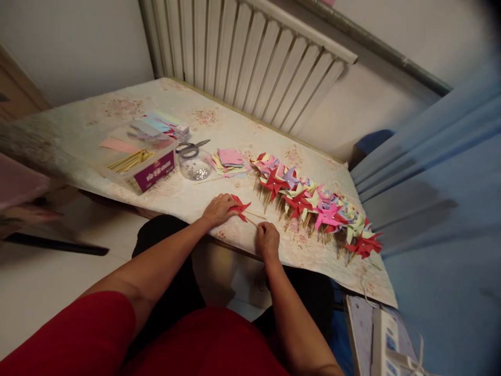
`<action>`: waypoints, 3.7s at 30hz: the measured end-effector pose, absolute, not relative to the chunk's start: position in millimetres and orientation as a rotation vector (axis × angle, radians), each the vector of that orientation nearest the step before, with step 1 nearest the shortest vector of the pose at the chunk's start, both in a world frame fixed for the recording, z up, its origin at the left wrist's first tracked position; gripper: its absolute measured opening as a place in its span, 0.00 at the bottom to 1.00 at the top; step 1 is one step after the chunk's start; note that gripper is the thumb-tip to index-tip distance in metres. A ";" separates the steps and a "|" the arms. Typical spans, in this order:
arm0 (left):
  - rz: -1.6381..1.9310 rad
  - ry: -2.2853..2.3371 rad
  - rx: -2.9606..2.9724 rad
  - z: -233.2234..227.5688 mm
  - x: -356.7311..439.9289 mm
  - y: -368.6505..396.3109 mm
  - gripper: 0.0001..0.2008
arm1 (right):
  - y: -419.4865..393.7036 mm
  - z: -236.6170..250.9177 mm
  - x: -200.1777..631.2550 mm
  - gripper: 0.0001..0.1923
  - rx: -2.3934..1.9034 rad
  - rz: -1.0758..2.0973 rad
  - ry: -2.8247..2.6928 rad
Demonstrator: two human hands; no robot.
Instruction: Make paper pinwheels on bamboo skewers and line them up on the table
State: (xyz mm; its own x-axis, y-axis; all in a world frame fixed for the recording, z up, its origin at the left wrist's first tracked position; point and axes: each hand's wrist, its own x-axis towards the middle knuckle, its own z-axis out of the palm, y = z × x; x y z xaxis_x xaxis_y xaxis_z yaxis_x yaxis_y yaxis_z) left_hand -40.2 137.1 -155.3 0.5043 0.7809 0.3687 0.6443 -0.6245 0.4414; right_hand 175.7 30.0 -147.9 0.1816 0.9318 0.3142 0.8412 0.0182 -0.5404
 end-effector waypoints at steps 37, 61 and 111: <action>0.792 1.217 2.539 -153.0 -39.1 134.3 0.17 | 35.9 -154.5 182.1 0.11 -1.767 0.186 -1.586; 0.798 1.199 2.518 -154.7 -39.0 137.1 0.18 | 33.8 -156.8 183.0 0.11 -1.766 0.159 -1.629; 0.839 1.219 2.568 -155.4 -37.4 135.6 0.16 | 35.2 -159.6 178.5 0.11 -1.796 0.102 -1.590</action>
State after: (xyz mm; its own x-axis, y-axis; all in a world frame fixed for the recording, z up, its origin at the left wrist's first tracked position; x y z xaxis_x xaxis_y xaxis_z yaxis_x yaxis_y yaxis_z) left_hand -37.4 135.6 -155.4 0.5054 0.7570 0.4141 0.6571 -0.6487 0.3839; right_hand 178.5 35.2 -159.6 0.2344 0.8899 0.3913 0.8325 0.0241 -0.5535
